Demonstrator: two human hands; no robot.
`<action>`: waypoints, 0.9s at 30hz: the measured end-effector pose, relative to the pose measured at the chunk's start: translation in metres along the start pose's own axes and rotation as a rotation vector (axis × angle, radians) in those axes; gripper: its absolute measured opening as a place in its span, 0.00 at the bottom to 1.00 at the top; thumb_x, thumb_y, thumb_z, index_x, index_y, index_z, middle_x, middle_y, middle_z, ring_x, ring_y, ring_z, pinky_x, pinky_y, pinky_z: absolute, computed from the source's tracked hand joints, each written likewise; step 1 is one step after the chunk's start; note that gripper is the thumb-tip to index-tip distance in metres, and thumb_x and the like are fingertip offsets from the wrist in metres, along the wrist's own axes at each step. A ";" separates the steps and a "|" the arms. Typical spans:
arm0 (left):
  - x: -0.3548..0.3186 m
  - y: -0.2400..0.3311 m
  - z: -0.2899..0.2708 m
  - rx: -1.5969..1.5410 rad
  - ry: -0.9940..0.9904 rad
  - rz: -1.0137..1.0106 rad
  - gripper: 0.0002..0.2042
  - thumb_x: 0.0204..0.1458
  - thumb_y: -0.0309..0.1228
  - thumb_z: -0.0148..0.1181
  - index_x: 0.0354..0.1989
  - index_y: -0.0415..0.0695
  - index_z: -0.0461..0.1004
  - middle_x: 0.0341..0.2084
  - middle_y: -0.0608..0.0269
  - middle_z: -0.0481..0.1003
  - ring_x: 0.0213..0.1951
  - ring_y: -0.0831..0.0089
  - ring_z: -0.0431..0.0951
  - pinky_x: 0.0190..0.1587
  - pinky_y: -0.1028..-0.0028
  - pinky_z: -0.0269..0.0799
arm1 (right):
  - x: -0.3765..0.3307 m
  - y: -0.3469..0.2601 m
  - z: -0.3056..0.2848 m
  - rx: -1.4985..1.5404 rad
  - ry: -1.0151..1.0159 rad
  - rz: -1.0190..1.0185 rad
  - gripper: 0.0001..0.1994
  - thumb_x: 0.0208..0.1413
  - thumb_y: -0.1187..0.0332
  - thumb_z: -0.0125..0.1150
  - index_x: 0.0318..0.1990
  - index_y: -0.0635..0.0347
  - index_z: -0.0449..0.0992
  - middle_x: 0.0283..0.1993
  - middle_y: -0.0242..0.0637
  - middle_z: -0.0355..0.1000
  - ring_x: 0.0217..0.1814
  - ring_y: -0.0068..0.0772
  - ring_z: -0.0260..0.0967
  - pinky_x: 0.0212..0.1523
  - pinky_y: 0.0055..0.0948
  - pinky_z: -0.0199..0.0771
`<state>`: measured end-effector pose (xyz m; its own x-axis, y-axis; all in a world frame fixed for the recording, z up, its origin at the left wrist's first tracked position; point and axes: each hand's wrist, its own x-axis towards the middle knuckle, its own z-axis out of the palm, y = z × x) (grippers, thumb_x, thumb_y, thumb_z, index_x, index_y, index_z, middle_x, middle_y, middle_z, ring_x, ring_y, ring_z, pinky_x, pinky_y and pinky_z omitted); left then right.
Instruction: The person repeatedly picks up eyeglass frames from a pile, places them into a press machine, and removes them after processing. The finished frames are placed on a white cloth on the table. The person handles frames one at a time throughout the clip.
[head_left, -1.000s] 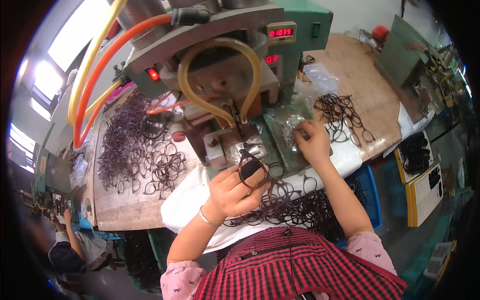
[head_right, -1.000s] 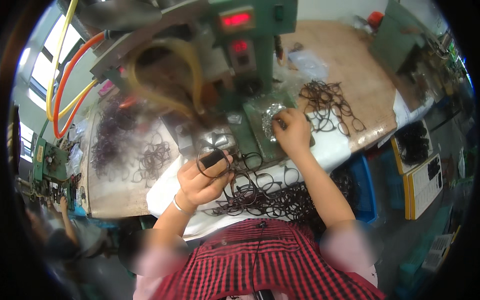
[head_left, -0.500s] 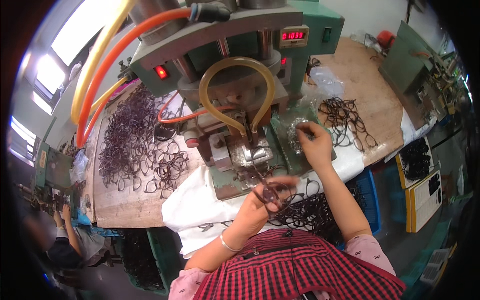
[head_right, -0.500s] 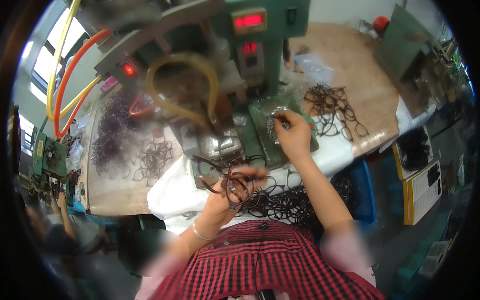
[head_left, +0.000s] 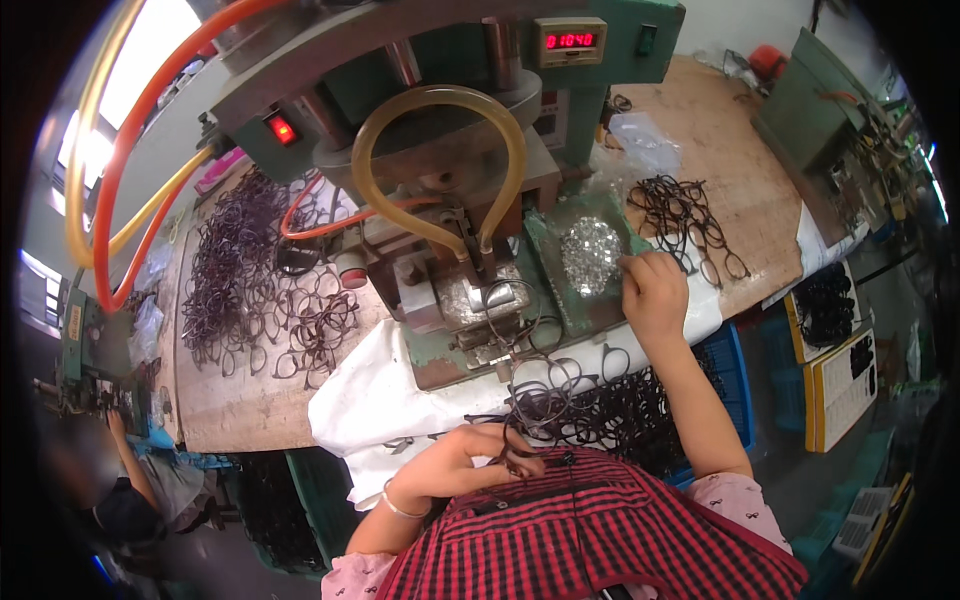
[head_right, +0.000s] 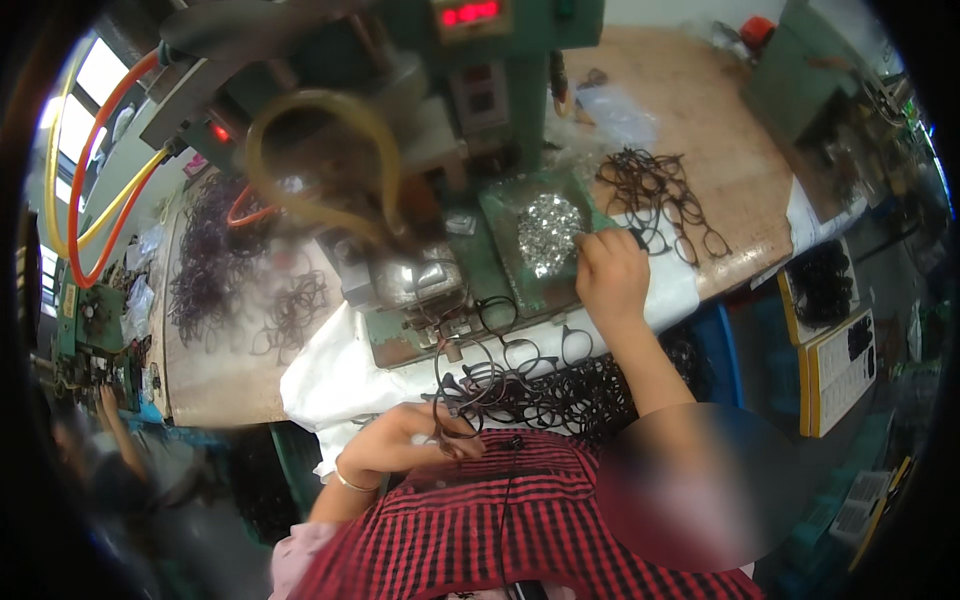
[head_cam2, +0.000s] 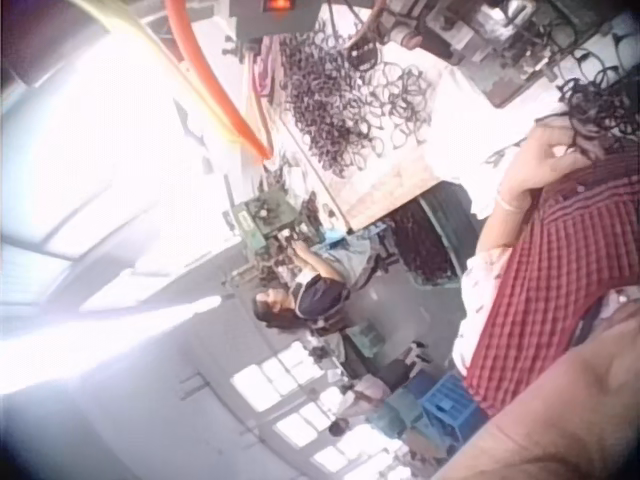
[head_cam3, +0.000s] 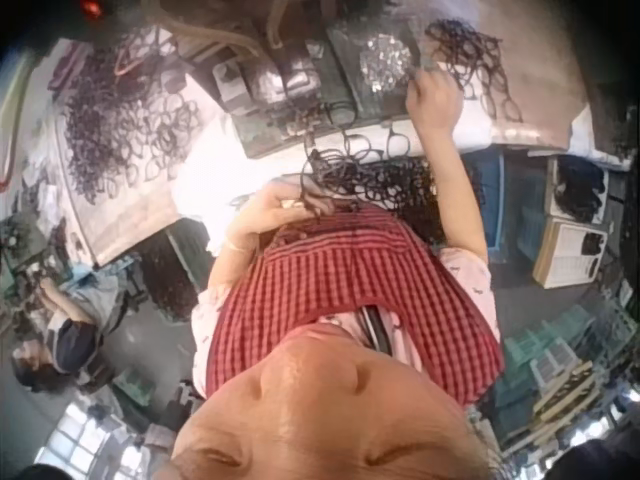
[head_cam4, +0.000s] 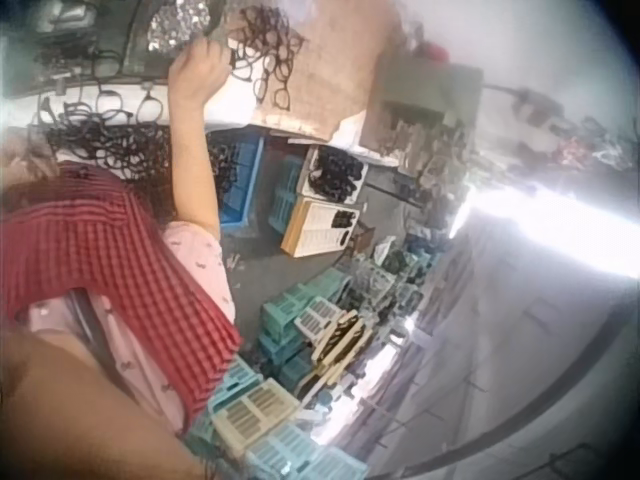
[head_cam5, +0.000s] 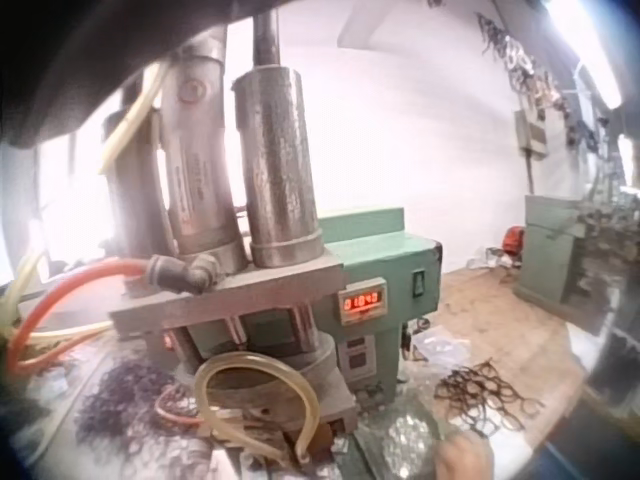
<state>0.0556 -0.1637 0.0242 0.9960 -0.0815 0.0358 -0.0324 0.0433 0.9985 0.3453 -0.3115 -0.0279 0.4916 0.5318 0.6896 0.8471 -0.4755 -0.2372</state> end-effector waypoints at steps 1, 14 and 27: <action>-0.004 0.008 -0.006 0.171 0.004 0.006 0.07 0.45 0.23 0.68 0.33 0.37 0.81 0.34 0.57 0.80 0.36 0.67 0.78 0.40 0.70 0.72 | 0.006 -0.003 0.002 -0.035 -0.062 0.005 0.07 0.43 0.77 0.61 0.31 0.56 0.79 0.32 0.36 0.72 0.40 0.41 0.71 0.34 0.37 0.68; -0.043 0.011 -0.074 0.006 0.932 0.108 0.11 0.47 0.15 0.51 0.39 0.31 0.74 0.15 0.73 0.66 0.15 0.89 0.59 0.19 0.85 0.46 | 0.047 -0.064 -0.021 0.788 -0.130 0.313 0.12 0.49 0.73 0.65 0.42 0.63 0.76 0.35 0.38 0.79 0.41 0.36 0.76 0.45 0.30 0.72; 0.033 0.122 -0.024 0.910 0.967 0.483 0.08 0.43 0.20 0.69 0.33 0.37 0.83 0.26 0.59 0.78 0.30 0.73 0.74 0.37 0.74 0.69 | 0.055 -0.136 -0.005 1.346 -0.218 0.442 0.23 0.54 0.75 0.63 0.56 0.68 0.64 0.39 0.37 0.78 0.44 0.23 0.74 0.48 0.23 0.70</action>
<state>0.0864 -0.1375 0.1464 0.5226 0.4776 0.7062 -0.0527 -0.8087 0.5859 0.2560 -0.2213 0.0459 0.6764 0.6718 0.3019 0.1020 0.3204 -0.9418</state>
